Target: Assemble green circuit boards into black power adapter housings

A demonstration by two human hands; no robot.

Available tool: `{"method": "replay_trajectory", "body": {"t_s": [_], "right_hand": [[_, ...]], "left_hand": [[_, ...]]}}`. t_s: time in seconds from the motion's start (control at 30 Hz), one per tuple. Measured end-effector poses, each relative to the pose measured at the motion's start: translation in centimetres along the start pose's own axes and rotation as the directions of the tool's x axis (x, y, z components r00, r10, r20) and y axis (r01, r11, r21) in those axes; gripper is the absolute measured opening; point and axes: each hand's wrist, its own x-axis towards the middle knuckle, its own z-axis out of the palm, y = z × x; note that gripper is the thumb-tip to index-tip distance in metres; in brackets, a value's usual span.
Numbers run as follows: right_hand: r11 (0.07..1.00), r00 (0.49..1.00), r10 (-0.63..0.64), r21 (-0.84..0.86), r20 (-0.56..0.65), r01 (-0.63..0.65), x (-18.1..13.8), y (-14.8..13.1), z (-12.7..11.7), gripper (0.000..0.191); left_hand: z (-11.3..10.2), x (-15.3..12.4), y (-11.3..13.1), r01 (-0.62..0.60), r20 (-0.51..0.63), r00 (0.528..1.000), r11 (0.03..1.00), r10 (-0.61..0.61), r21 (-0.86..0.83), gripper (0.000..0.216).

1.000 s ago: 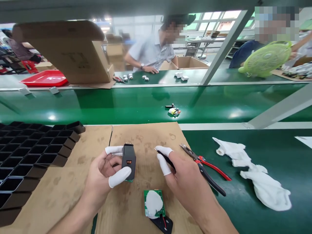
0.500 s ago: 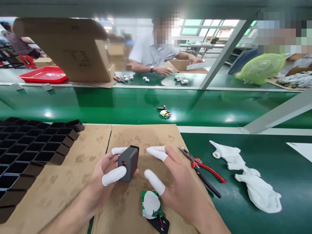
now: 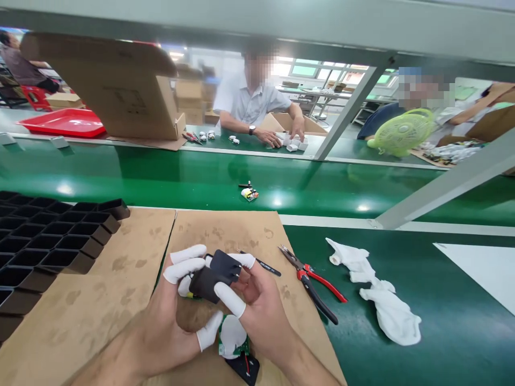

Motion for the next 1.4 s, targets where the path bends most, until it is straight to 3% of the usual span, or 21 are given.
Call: {"method": "replay_trajectory", "body": {"t_s": [0.1,0.17,0.27,0.4,0.5,0.67,0.77,0.9,1.0,1.1,1.2,1.3,1.4], "right_hand": [[0.967,0.98,-0.2,-0.166,-0.014,0.195,-0.4,0.0,0.2,0.03],[0.876,0.926,-0.378,-0.318,0.017,0.364,-0.8,-0.3,0.4,0.024],[0.722,0.831,-0.548,-0.45,0.092,0.526,-1.4,-0.7,0.8,0.034],[0.564,0.735,-0.667,-0.562,0.121,0.604,-1.6,-0.9,1.1,0.041],[0.499,0.703,-0.695,-0.602,0.151,0.623,-1.5,-0.6,0.9,0.042],[0.395,0.611,-0.762,-0.594,0.216,0.701,-1.8,-0.2,0.7,0.035],[0.439,0.639,-0.748,-0.585,0.183,0.682,-1.8,-0.2,0.8,0.044],[0.547,0.702,-0.687,-0.503,0.188,0.669,-1.3,-0.5,0.4,0.05],[0.575,0.699,-0.661,-0.415,0.272,0.705,-0.9,-1.0,-0.3,0.054],[0.585,0.693,-0.645,-0.376,0.321,0.719,-0.9,-1.5,-0.8,0.058],[0.563,0.681,-0.637,-0.385,0.361,0.731,-1.1,-1.9,-0.7,0.068],[0.53,0.679,-0.633,-0.43,0.373,0.731,-1.2,-1.9,-0.2,0.08],[0.549,0.714,-0.606,-0.464,0.351,0.695,-1.3,-1.9,0.2,0.074]], "left_hand": [[0.0,-0.3,0.2,0.024,-0.088,0.996,0.996,-0.017,0.081,0.071],[-0.3,-0.2,0.3,-0.008,-0.069,0.997,0.995,0.015,0.1,0.071],[-0.6,0.0,0.2,-0.045,-0.027,0.999,0.998,0.044,-0.039,0.078],[-0.5,0.2,-0.1,-0.057,-0.04,0.998,0.971,0.049,-0.231,0.081],[-0.5,0.2,-0.3,-0.018,-0.004,1.0,0.944,0.018,-0.329,0.08],[-0.3,-0.2,-0.3,-0.027,-0.014,1.0,0.924,0.023,-0.381,0.078],[0.2,-0.7,-0.5,-0.063,-0.139,0.99,0.941,0.017,-0.331,0.06],[0.8,-1.3,-0.6,-0.165,-0.286,0.952,0.97,0.109,-0.178,0.046],[1.0,-1.4,-0.1,-0.134,-0.284,0.953,0.987,0.104,-0.087,0.046],[1.2,-1.6,0.7,-0.023,-0.25,0.968,0.997,0.003,-0.079,0.041],[1.6,-1.8,1.2,0.093,-0.171,0.979,0.987,-0.115,-0.131,0.035],[2.1,-2.1,1.4,0.165,-0.184,0.962,0.967,-0.201,-0.195,0.043],[2.4,-2.4,1.4,0.206,-0.178,0.947,0.932,-0.267,-0.299,0.05]]}}
